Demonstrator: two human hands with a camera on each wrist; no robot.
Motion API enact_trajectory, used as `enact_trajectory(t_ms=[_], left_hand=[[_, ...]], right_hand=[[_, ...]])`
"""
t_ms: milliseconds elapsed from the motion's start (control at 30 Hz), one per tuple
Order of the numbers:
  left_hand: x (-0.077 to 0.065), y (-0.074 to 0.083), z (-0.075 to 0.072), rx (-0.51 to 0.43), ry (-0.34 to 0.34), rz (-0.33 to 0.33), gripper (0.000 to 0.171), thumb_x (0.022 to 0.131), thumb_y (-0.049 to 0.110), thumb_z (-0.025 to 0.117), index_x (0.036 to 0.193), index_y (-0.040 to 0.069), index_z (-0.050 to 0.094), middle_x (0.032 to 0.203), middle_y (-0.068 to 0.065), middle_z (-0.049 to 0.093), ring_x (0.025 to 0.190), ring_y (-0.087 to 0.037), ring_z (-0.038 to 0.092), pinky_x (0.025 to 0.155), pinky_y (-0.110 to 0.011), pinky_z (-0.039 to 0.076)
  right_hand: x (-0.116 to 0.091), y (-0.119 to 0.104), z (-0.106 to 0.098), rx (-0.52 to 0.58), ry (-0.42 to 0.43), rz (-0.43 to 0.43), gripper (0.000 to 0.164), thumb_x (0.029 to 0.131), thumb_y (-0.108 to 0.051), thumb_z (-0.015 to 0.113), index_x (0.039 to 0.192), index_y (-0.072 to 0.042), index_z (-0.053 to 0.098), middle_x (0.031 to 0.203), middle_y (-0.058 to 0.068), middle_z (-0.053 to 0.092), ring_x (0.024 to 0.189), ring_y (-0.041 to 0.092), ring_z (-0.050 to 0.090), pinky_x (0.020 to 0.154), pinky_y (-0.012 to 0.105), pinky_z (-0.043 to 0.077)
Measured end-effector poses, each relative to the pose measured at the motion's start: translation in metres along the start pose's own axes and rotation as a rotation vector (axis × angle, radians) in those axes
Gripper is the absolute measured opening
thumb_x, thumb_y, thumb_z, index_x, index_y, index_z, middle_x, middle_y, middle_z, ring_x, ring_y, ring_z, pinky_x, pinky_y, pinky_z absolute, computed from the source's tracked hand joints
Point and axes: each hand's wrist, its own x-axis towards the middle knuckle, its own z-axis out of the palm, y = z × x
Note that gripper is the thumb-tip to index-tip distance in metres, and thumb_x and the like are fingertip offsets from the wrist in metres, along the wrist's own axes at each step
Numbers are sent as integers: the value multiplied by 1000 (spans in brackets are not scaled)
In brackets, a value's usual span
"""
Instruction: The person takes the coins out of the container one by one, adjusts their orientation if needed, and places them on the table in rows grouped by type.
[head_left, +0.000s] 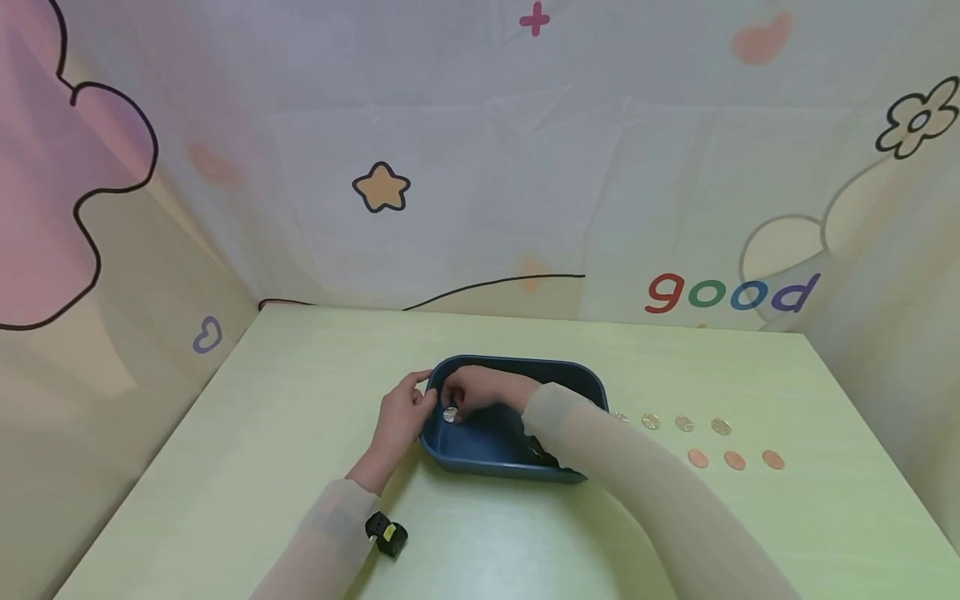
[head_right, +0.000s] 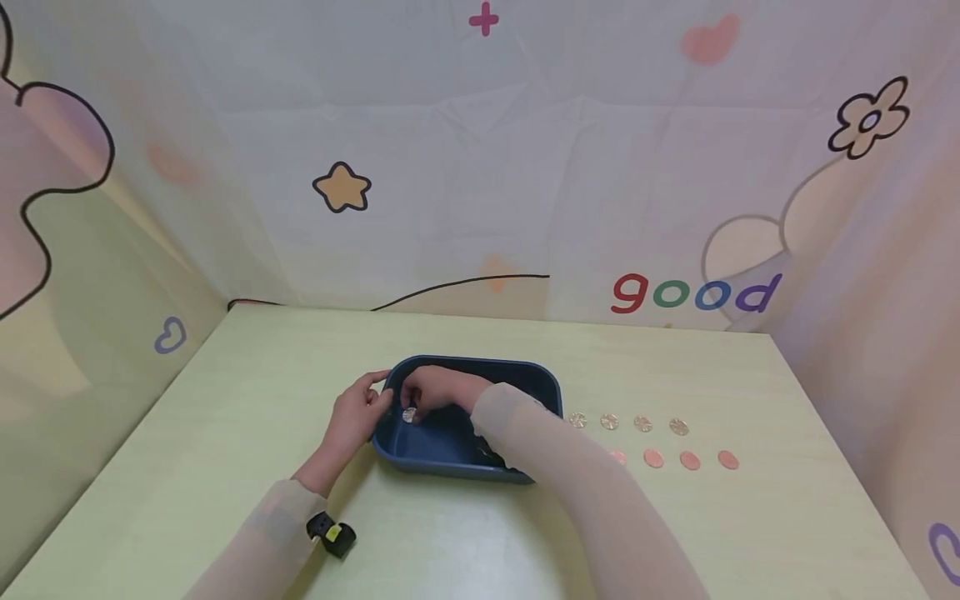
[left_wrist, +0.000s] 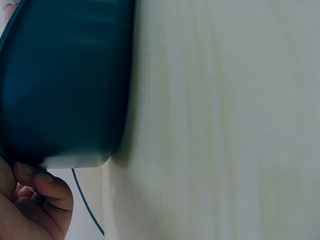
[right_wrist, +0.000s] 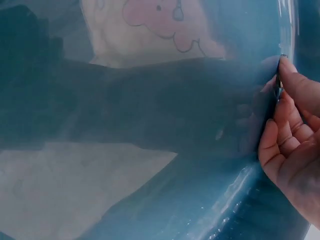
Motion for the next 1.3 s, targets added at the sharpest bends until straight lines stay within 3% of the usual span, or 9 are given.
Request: enact_trajectory(t_ms=[200, 400, 533, 800, 1100, 1300], left_hand=[[-1, -1, 1, 1, 0, 10, 44, 99, 14, 57, 141, 1, 58, 61, 6, 40, 43, -9, 37, 46, -23, 32], [-1, 1, 1, 8, 8, 17, 43, 99, 14, 58, 141, 2, 59, 62, 5, 40, 43, -9, 37, 46, -23, 32], [-1, 1, 2, 16, 14, 28, 42, 99, 13, 57, 139, 1, 60, 61, 6, 40, 43, -9, 37, 45, -22, 32], [0, 0, 2, 22, 18, 31, 42, 99, 12, 58, 139, 0, 59, 60, 6, 40, 42, -8, 37, 46, -22, 33], [-1, 1, 1, 20, 27, 31, 43, 98, 13, 58, 139, -1, 60, 60, 6, 40, 41, -8, 37, 46, -22, 33], [0, 2, 1, 19, 18, 27, 44, 98, 13, 58, 140, -1, 59, 60, 5, 40, 42, -8, 37, 46, -22, 34]], right_hand=[[0, 0, 0, -15, 19, 19, 16, 85, -9, 82, 91, -5, 68, 80, -1, 59, 72, 9, 51, 67, 18, 39], [-7, 1, -8, -30, 2, 33, 12, 92, -13, 75, 82, -7, 71, 74, -5, 59, 70, 8, 50, 67, 18, 39], [-15, -3, -18, -34, -13, 20, 14, 94, -12, 72, 82, -5, 72, 74, -5, 60, 69, 7, 50, 67, 17, 39], [-35, -10, -38, -21, 39, -46, 13, 97, -14, 69, 88, -5, 71, 81, -1, 63, 72, 7, 50, 70, 17, 41], [-78, -18, -58, 13, 129, -87, 15, 98, -15, 67, 87, -5, 66, 74, -4, 55, 67, 8, 46, 69, 21, 39], [-115, -9, -63, 127, 213, -74, 14, 100, -12, 64, 89, -4, 64, 81, 10, 65, 69, 17, 54, 67, 25, 43]])
